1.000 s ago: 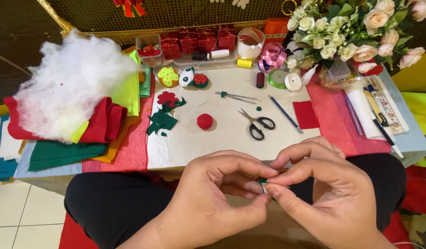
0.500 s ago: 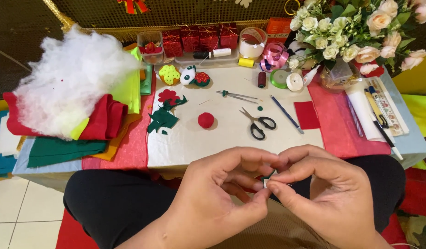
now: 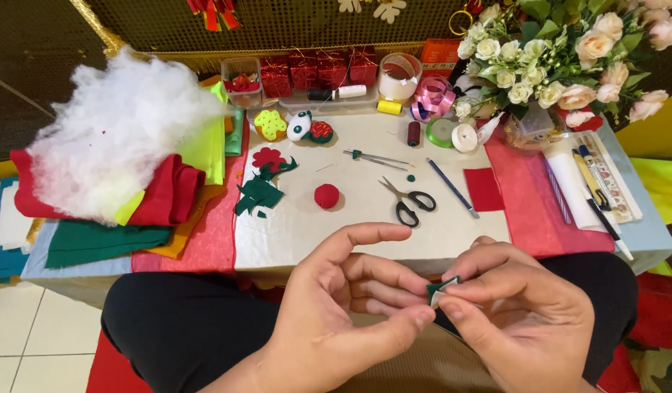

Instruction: Cutting, marking, and assembling small felt pieces to create decorative items.

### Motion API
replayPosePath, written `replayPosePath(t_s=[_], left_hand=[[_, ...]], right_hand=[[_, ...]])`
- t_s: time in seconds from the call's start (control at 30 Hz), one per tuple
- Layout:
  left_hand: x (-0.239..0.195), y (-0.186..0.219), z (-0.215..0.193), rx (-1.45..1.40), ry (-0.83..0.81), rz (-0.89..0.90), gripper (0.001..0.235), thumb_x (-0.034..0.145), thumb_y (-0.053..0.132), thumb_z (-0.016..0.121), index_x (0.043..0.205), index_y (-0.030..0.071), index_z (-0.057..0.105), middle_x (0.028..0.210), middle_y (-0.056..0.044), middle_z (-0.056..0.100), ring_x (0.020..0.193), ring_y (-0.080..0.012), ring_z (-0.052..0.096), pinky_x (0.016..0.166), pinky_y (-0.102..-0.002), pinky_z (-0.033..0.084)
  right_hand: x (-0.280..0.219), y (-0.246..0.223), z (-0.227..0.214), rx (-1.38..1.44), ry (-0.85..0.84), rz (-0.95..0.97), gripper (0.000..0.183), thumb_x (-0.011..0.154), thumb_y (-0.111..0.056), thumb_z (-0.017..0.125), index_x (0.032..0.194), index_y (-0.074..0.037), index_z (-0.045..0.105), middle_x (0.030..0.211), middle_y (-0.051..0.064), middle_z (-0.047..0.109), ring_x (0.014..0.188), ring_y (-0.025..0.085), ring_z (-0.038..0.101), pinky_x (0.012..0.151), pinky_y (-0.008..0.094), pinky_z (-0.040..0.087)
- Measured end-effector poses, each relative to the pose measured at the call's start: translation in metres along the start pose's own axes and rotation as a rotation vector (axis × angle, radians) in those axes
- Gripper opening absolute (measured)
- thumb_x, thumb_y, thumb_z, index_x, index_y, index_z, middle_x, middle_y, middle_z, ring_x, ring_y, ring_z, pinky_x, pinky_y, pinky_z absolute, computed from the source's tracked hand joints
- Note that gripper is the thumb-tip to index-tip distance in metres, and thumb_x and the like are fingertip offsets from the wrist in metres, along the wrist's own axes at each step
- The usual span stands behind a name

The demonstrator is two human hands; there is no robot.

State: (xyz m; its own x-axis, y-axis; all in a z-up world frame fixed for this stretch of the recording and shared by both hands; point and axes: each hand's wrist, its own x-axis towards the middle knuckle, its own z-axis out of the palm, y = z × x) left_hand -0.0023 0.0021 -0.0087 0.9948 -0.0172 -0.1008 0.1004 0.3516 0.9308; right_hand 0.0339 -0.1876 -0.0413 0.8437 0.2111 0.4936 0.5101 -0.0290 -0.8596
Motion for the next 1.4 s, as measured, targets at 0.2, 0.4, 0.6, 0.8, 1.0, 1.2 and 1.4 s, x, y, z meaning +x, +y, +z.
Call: replayPosePath(t_s=[0.2,0.4,0.6,0.8,1.0,1.2,1.4], left_hand=[[-0.002,-0.004,0.004,-0.007,0.001,0.076,0.06,0.071,0.009,0.085,0.127,0.004,0.065,0.085,-0.007,0.08,0.076,-0.0123,0.078,0.08,-0.028,0.068],[-0.004,-0.004,0.004,0.034,-0.002,0.131,0.058,0.074,0.01,0.082,0.129,0.002,0.066,0.084,-0.007,0.08,0.074,-0.0097,0.075,0.079,-0.027,0.068],[-0.005,-0.002,0.007,0.106,0.026,0.194,0.054,0.074,0.004,0.081,0.126,0.002,0.068,0.082,-0.007,0.081,0.07,-0.0061,0.072,0.067,-0.02,0.061],[-0.005,-0.007,0.008,0.168,0.032,0.293,0.045,0.077,-0.002,0.077,0.121,0.001,0.068,0.081,-0.006,0.08,0.071,-0.0037,0.069,0.06,-0.017,0.052],[-0.004,-0.008,0.011,0.224,0.09,0.382,0.04,0.076,0.001,0.077,0.115,0.002,0.068,0.079,-0.007,0.081,0.071,-0.0067,0.073,0.065,-0.019,0.06],[-0.006,-0.008,0.01,0.196,0.096,0.354,0.044,0.073,0.004,0.078,0.116,0.005,0.067,0.079,-0.008,0.081,0.075,-0.011,0.079,0.069,-0.023,0.067],[-0.007,-0.009,0.011,0.198,0.174,0.292,0.04,0.071,0.006,0.081,0.109,0.007,0.068,0.077,-0.005,0.082,0.071,-0.0099,0.08,0.069,-0.023,0.068]], right_hand=[[0.0,0.0,-0.001,-0.031,-0.011,-0.019,0.011,0.08,-0.006,0.077,0.088,-0.012,0.073,0.089,0.01,0.071,0.078,0.015,0.07,0.076,0.024,0.055],[0.003,0.003,-0.004,0.0,-0.061,-0.08,0.016,0.08,-0.007,0.078,0.093,-0.015,0.073,0.088,0.008,0.071,0.076,0.015,0.069,0.074,0.026,0.054],[0.005,-0.002,-0.003,0.005,-0.069,-0.081,0.016,0.079,-0.01,0.08,0.093,-0.015,0.074,0.089,0.008,0.071,0.074,0.014,0.067,0.074,0.028,0.052],[0.007,-0.004,0.002,0.063,-0.063,-0.059,0.016,0.079,-0.009,0.079,0.09,-0.011,0.068,0.084,0.01,0.071,0.074,0.015,0.068,0.077,0.029,0.054],[0.009,-0.004,0.007,0.322,-0.002,0.041,0.039,0.077,0.0,0.079,0.104,-0.009,0.054,0.086,0.018,0.073,0.078,0.021,0.072,0.08,0.03,0.056],[0.008,-0.004,0.001,0.362,-0.07,0.057,0.038,0.076,-0.002,0.081,0.105,-0.007,0.056,0.091,0.016,0.071,0.089,0.022,0.07,0.086,0.031,0.055],[0.008,-0.014,0.002,0.239,-0.045,0.134,0.013,0.081,-0.009,0.076,0.09,-0.005,0.068,0.094,0.016,0.074,0.09,0.022,0.07,0.079,0.03,0.056]])
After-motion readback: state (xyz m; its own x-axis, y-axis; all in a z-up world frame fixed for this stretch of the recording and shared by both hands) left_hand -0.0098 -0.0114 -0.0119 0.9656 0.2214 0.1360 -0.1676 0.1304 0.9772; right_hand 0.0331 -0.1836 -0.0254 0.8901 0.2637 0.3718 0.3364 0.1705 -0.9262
